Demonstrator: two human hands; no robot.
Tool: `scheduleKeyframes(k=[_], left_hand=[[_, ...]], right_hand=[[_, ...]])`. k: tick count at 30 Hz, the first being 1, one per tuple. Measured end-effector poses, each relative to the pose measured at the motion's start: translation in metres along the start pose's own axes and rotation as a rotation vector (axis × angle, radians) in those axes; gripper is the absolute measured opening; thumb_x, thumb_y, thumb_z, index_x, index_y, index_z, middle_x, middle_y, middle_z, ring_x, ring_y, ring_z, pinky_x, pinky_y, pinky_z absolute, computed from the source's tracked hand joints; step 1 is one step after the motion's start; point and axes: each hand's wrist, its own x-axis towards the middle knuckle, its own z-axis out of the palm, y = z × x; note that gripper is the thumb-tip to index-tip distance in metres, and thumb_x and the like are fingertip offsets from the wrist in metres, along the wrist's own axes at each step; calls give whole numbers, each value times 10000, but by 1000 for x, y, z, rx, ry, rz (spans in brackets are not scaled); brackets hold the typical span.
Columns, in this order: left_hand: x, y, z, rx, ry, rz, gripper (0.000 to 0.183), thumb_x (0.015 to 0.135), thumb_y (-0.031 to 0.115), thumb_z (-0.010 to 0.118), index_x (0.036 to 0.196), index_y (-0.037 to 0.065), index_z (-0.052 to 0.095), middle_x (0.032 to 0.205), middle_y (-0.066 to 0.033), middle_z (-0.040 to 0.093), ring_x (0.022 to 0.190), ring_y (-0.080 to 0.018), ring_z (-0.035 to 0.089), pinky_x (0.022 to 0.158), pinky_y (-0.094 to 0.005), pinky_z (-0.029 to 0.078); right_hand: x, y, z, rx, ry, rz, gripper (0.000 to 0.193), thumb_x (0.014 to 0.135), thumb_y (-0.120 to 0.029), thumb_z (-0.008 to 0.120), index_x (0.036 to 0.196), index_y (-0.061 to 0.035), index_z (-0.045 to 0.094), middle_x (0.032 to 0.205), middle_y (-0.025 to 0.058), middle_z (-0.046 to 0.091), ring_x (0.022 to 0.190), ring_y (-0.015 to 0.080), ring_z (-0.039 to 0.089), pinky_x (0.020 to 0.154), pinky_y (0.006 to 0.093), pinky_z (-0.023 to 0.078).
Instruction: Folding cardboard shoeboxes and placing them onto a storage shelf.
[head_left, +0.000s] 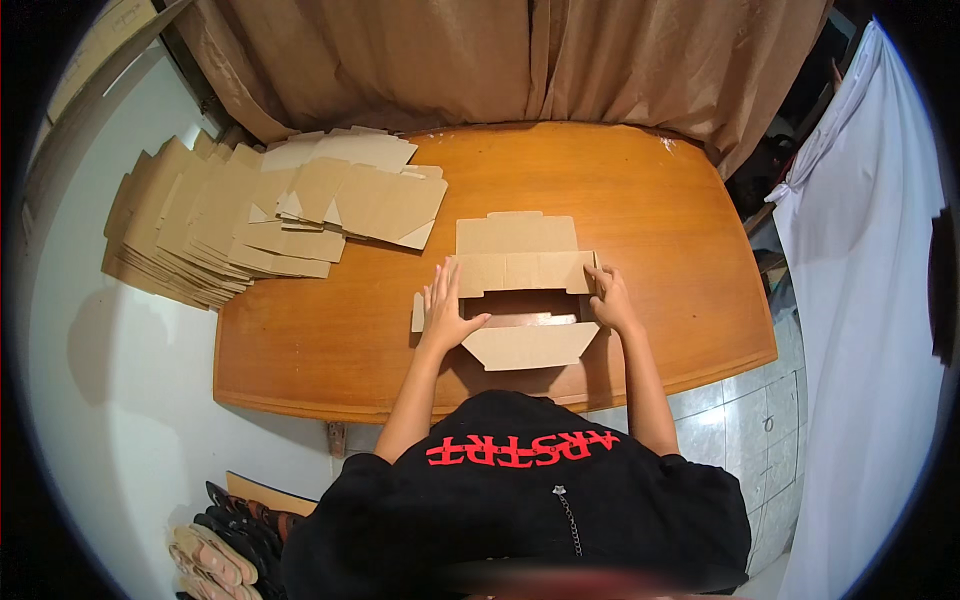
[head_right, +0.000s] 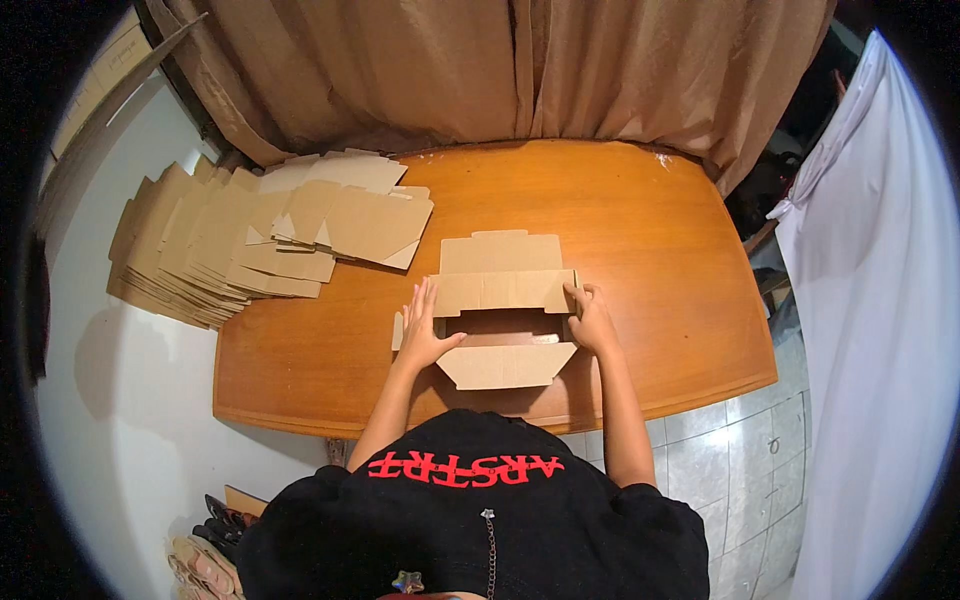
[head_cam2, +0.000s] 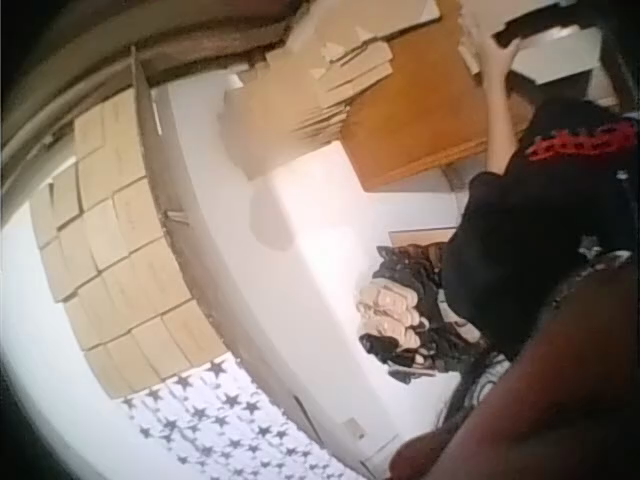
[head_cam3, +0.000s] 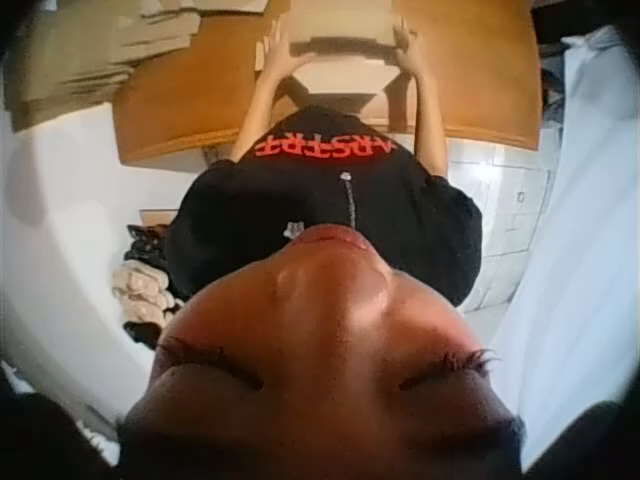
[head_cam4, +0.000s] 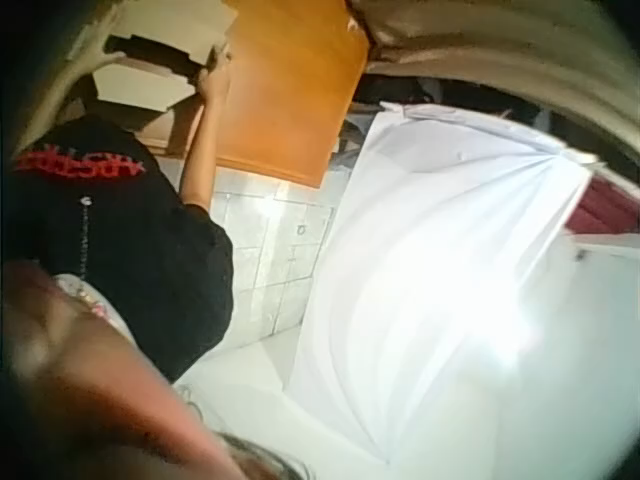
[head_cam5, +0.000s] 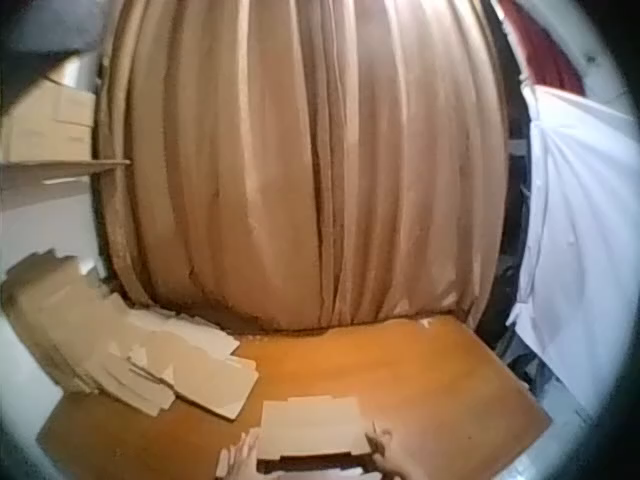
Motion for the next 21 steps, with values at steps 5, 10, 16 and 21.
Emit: scheduleKeyframes(k=[5, 10, 16, 21], left_hand=[[8, 15, -6, 193, -241, 34, 1107, 577, 554, 696, 1400, 45, 160, 1472, -163, 29, 1360, -322, -12, 1034, -585, 12], [11, 31, 0, 210, -399, -59, 1421, 387, 774, 642, 1373, -70, 63, 1435, -253, -107, 1345, -315, -138, 1009, -583, -97], [7, 29, 4, 292, -336, -43, 1458, 332, 788, 641, 1377, -58, 77, 1437, -262, -68, 1346, -337, -118, 1015, -586, -70], [4, 30, 2, 194, -213, 44, 1314, 356, 720, 697, 1387, 67, 210, 1445, -249, -48, 1340, -367, -118, 1019, -585, -60]], right_hand=[[-9, 9, 2, 75, -26, 24, 555, 694, -57, 576, 1237, -125, 480, 1278, 257, 340, 1201, 393, 338, 973, 415, 346], [-12, 46, 5, -245, 540, 541, 463, 805, -337, 553, 1112, 9, 537, 1187, 209, 470, 1048, 323, 491, 833, 369, 429], [-13, 43, -43, 1021, 154, 559, 307, 890, -307, 449, 987, -60, 603, 850, -5, 625, 813, 116, 567, 645, 232, 394], [8, -5, -22, 747, 130, 254, 229, 829, -202, 568, 1020, -79, 598, 1128, 88, 530, 969, 194, 524, 807, 299, 426]])
